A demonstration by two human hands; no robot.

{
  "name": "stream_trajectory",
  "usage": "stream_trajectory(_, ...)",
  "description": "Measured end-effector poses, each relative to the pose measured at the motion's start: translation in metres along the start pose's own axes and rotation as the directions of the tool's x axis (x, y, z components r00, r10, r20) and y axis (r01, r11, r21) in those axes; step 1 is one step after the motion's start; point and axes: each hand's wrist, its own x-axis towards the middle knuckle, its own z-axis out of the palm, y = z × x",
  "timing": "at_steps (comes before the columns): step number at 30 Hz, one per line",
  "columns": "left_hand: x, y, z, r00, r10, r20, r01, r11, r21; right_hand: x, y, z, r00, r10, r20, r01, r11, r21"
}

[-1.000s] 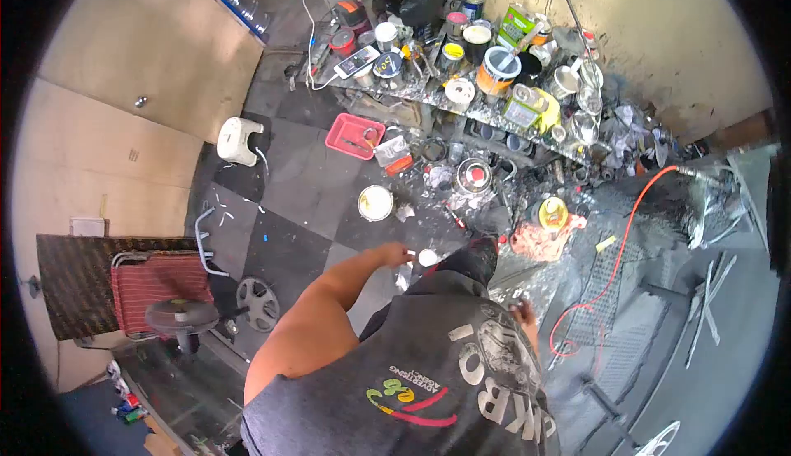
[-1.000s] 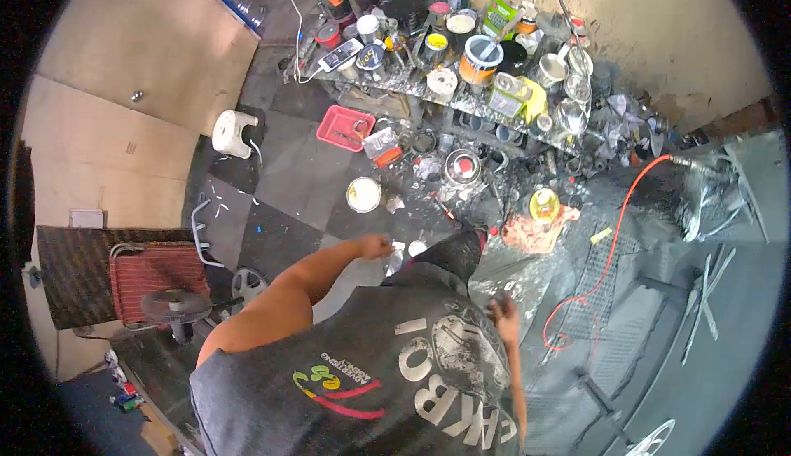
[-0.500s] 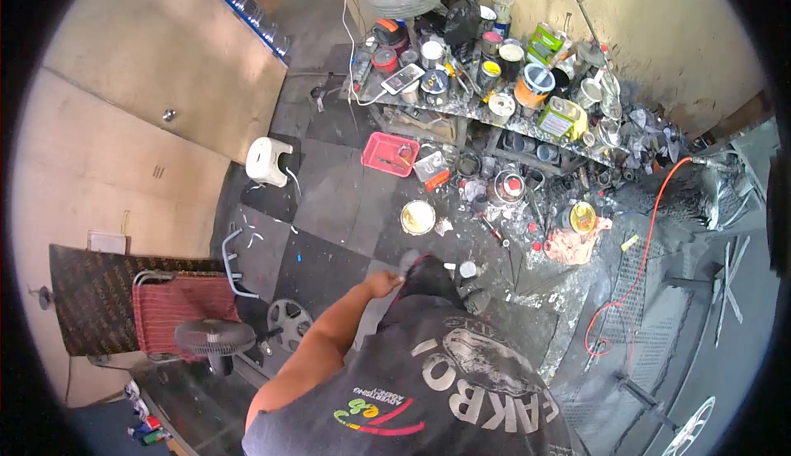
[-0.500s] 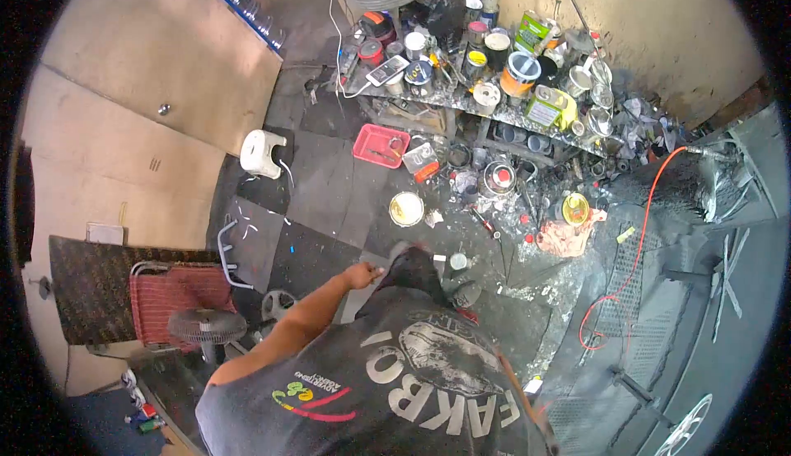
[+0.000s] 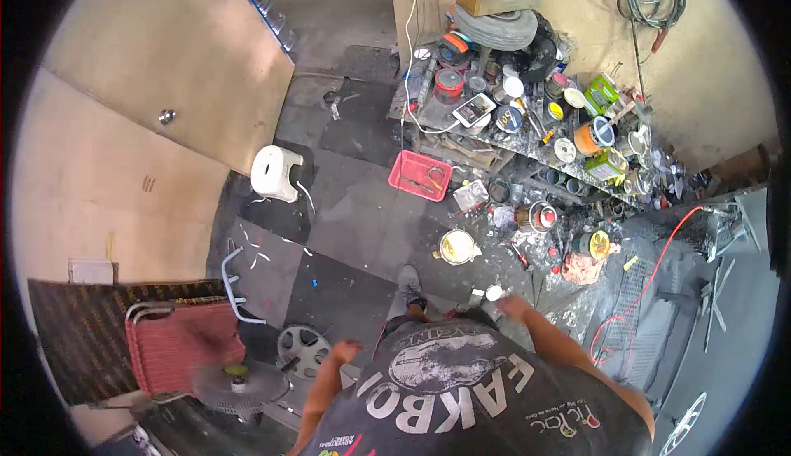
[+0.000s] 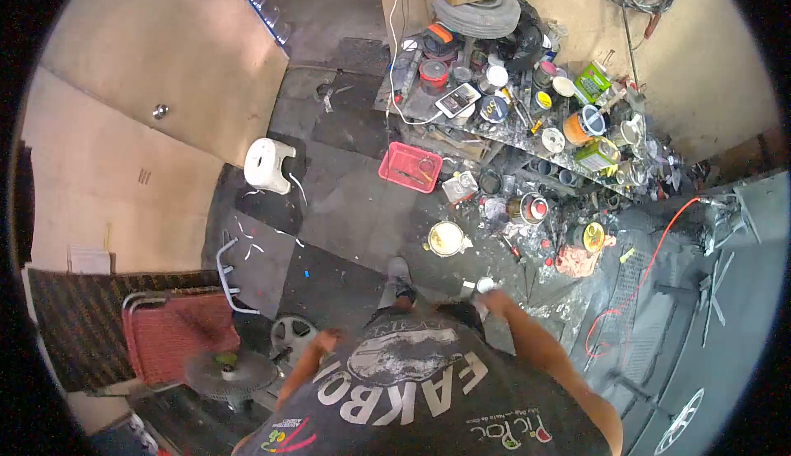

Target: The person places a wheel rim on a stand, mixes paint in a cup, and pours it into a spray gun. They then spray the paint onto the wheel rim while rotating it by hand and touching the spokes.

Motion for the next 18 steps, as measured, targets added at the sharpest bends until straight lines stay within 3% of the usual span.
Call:
stream_trajectory(1, -0.021, -0.010, -0.012, 0.963, -0.271, -0.007, 0.266, 0.939, 0.217, -0.003, -0.074, -0.131, 0.888, 0.447, 0.111, -0.415, 0.672, 0.614)
stream_trajectory(2, -0.037, -0.043, -0.017, 0.990, -0.135, -0.029, 0.135, 0.896, 0.423, 0.032, -0.051, -0.118, 0.886, 0.463, -0.007, -0.330, 0.641, 0.693)
stream_trajectory(3, -0.054, -0.075, -0.022, 1.000, 0.010, -0.019, 0.003, 0.794, 0.608, 0.042, -0.078, -0.171, 0.828, 0.539, -0.154, -0.334, 0.694, 0.638)
stream_trajectory(4, -0.062, -0.088, -0.033, 0.967, -0.221, -0.127, 0.246, 0.939, 0.242, 0.067, -0.067, -0.184, 0.831, 0.468, -0.300, -0.112, 0.669, 0.735)
stream_trajectory(5, -0.064, -0.096, -0.043, 0.876, -0.465, -0.127, 0.442, 0.880, -0.175, 0.073, -0.072, -0.221, 0.822, 0.475, -0.315, -0.154, 0.718, 0.679)
stream_trajectory(6, -0.063, -0.102, -0.052, 0.884, -0.451, -0.119, 0.432, 0.888, -0.159, 0.074, -0.084, -0.265, 0.814, 0.479, -0.330, -0.197, 0.761, 0.618)
stream_trajectory(8, -0.050, -0.102, -0.076, 0.679, -0.662, -0.316, 0.332, 0.662, -0.672, 0.078, -0.091, -0.325, 0.747, 0.450, -0.490, -0.160, 0.837, 0.524)
stream_trajectory(9, -0.035, -0.096, -0.089, 0.689, -0.651, -0.318, 0.331, 0.673, -0.661, 0.085, -0.083, -0.348, 0.744, 0.500, -0.443, -0.183, 0.791, 0.584)
stream_trajectory(10, -0.017, -0.088, -0.102, 0.752, -0.424, -0.504, 0.046, 0.797, -0.602, 0.093, -0.074, -0.369, 0.741, 0.545, -0.392, -0.203, 0.739, 0.643)
stream_trajectory(11, -0.005, -0.080, -0.113, 0.731, -0.174, -0.660, -0.241, 0.839, -0.488, 0.105, -0.060, -0.386, 0.733, 0.557, -0.390, -0.205, 0.728, 0.654)
stream_trajectory(12, 0.006, -0.051, -0.123, 0.757, -0.575, -0.310, -0.049, 0.424, -0.905, 0.119, -0.045, -0.399, 0.698, 0.606, -0.382, -0.272, 0.718, 0.641)
stream_trajectory(13, 0.026, -0.027, -0.152, 0.843, -0.349, -0.409, 0.040, 0.799, -0.600, 0.133, -0.030, -0.411, 0.661, 0.649, -0.375, -0.337, 0.704, 0.625)
stream_trajectory(14, 0.042, -0.014, -0.173, 0.921, -0.102, -0.376, 0.049, 0.988, -0.148, 0.148, -0.014, -0.424, 0.659, 0.655, -0.369, -0.334, 0.695, 0.636)
stream_trajectory(16, 0.068, 0.037, -0.193, 0.854, -0.247, -0.458, -0.109, 0.776, -0.622, 0.177, 0.016, -0.450, 0.623, 0.668, -0.407, -0.394, 0.718, 0.574)
stream_trajectory(17, 0.082, 0.039, -0.201, 0.855, -0.250, -0.454, -0.096, 0.785, -0.612, 0.190, 0.030, -0.463, 0.622, 0.673, -0.399, -0.389, 0.708, 0.589)
stream_trajectory(18, 0.105, 0.030, -0.204, 0.907, -0.190, -0.377, -0.180, 0.633, -0.753, 0.203, 0.041, -0.475, 0.583, 0.711, -0.393, -0.422, 0.679, 0.601)
